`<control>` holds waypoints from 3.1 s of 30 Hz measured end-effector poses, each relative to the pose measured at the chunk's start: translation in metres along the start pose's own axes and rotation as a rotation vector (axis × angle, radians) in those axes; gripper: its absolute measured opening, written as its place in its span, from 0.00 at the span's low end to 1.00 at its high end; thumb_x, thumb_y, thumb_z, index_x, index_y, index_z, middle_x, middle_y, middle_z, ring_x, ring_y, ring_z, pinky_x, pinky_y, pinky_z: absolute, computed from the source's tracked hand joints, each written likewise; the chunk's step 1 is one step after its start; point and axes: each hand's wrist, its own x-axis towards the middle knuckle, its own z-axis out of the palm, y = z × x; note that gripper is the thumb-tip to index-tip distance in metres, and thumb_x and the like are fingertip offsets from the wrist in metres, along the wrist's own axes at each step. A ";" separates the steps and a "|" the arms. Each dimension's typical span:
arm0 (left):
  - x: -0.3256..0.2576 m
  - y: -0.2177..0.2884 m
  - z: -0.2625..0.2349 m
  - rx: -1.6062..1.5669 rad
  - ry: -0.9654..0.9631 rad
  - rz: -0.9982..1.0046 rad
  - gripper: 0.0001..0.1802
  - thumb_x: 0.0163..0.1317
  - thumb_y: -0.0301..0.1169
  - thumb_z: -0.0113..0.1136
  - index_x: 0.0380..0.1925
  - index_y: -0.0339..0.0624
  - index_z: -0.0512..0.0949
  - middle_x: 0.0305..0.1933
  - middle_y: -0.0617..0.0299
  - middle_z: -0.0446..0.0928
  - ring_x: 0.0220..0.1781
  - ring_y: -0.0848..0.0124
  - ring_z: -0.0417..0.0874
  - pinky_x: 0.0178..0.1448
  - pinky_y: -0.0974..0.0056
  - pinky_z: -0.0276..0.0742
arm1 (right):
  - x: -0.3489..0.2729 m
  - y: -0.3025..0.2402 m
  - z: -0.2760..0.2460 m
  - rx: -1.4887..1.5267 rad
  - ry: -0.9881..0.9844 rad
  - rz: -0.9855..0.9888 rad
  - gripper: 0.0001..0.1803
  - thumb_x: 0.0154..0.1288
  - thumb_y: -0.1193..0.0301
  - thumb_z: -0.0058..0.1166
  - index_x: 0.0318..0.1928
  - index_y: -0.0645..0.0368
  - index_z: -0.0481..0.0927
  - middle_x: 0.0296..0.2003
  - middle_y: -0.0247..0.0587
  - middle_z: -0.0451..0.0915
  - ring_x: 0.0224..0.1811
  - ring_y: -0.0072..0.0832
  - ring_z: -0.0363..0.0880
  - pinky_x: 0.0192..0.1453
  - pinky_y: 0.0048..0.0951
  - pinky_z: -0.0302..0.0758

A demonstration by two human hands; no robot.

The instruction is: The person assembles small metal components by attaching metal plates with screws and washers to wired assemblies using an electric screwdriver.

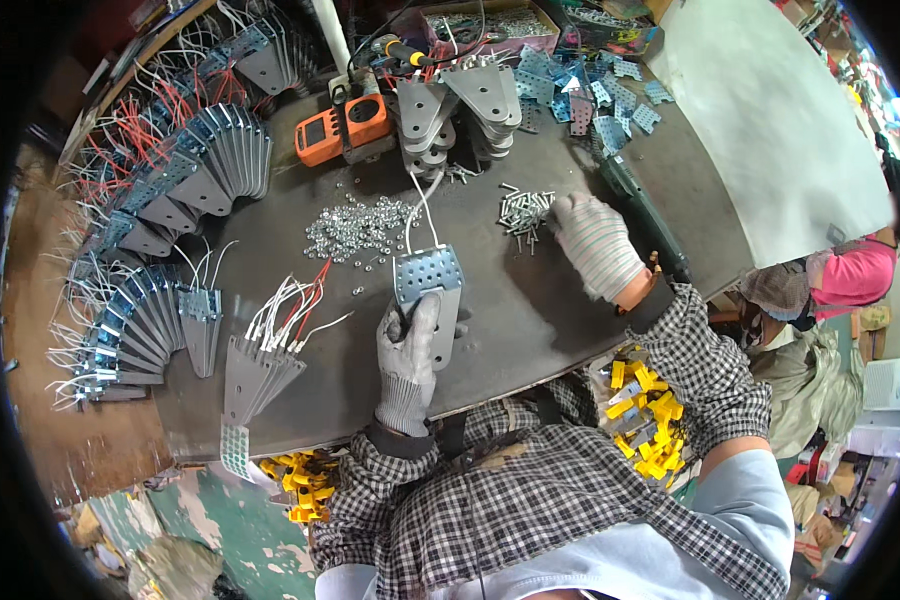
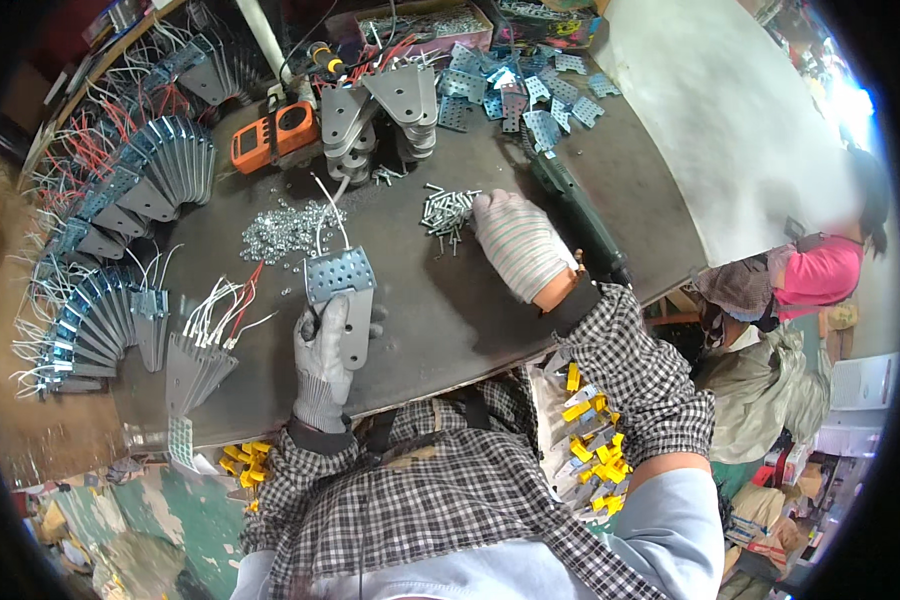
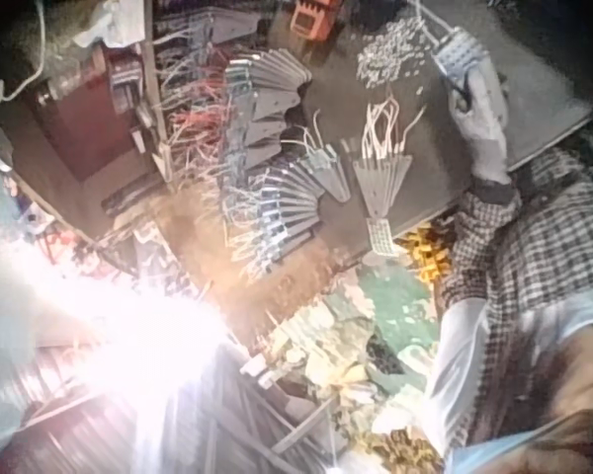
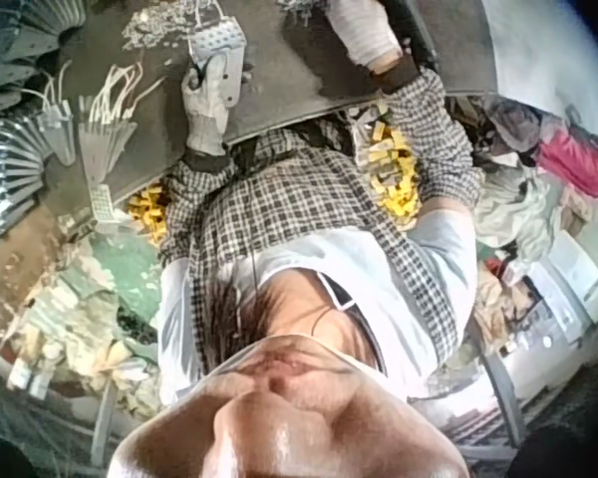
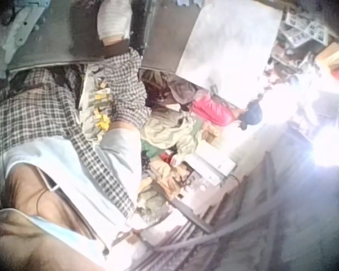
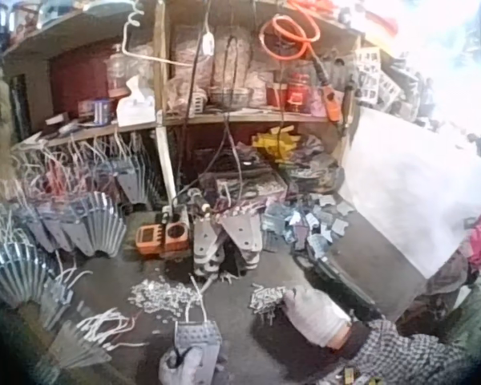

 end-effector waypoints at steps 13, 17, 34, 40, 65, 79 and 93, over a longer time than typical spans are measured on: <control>0.007 -0.015 0.008 0.050 0.158 0.137 0.21 0.71 0.46 0.52 0.48 0.38 0.77 0.39 0.62 0.81 0.33 0.75 0.82 0.37 0.68 0.80 | -0.018 -0.087 -0.032 0.822 0.150 -0.075 0.10 0.56 0.75 0.62 0.39 0.60 0.78 0.32 0.48 0.79 0.35 0.47 0.80 0.38 0.38 0.76; 0.005 -0.017 0.000 0.165 0.179 0.138 0.22 0.69 0.46 0.55 0.48 0.36 0.77 0.41 0.60 0.82 0.37 0.74 0.83 0.39 0.69 0.80 | -0.017 -0.102 -0.028 0.824 0.245 -0.055 0.13 0.56 0.73 0.64 0.41 0.60 0.77 0.31 0.49 0.81 0.34 0.46 0.81 0.38 0.38 0.77; 0.015 -0.025 0.009 -0.035 -0.016 0.010 0.20 0.72 0.43 0.49 0.51 0.38 0.76 0.41 0.59 0.82 0.38 0.70 0.85 0.35 0.66 0.83 | -0.012 -0.060 -0.069 0.699 0.195 -0.123 0.08 0.57 0.74 0.58 0.38 0.61 0.79 0.32 0.50 0.76 0.37 0.48 0.78 0.41 0.41 0.75; 0.009 0.000 0.034 -0.015 -0.012 -0.092 0.17 0.75 0.38 0.47 0.53 0.38 0.75 0.47 0.62 0.80 0.43 0.79 0.80 0.48 0.70 0.76 | -0.004 -0.080 -0.040 0.507 0.201 -0.329 0.11 0.56 0.74 0.57 0.40 0.56 0.77 0.37 0.43 0.75 0.43 0.43 0.77 0.44 0.40 0.76; -0.010 0.020 -0.024 -0.242 0.151 0.157 0.27 0.75 0.48 0.40 0.57 0.35 0.71 0.48 0.49 0.80 0.40 0.64 0.84 0.38 0.66 0.82 | 0.030 -0.090 0.006 0.359 0.115 -0.191 0.09 0.58 0.71 0.55 0.40 0.55 0.79 0.35 0.45 0.77 0.38 0.44 0.79 0.44 0.43 0.77; 0.003 -0.012 -0.024 0.020 0.202 0.135 0.19 0.72 0.43 0.51 0.49 0.38 0.74 0.36 0.64 0.79 0.34 0.79 0.78 0.34 0.71 0.77 | 0.029 -0.103 -0.057 0.854 0.168 -0.321 0.09 0.59 0.73 0.58 0.41 0.59 0.80 0.31 0.48 0.79 0.33 0.46 0.80 0.38 0.38 0.77; 0.014 0.006 0.028 -0.072 -0.166 0.092 0.16 0.71 0.27 0.50 0.56 0.37 0.72 0.48 0.63 0.78 0.50 0.77 0.78 0.54 0.69 0.74 | 0.003 -0.089 -0.043 0.515 0.271 -0.337 0.14 0.51 0.71 0.60 0.41 0.53 0.79 0.36 0.38 0.78 0.40 0.38 0.79 0.42 0.38 0.77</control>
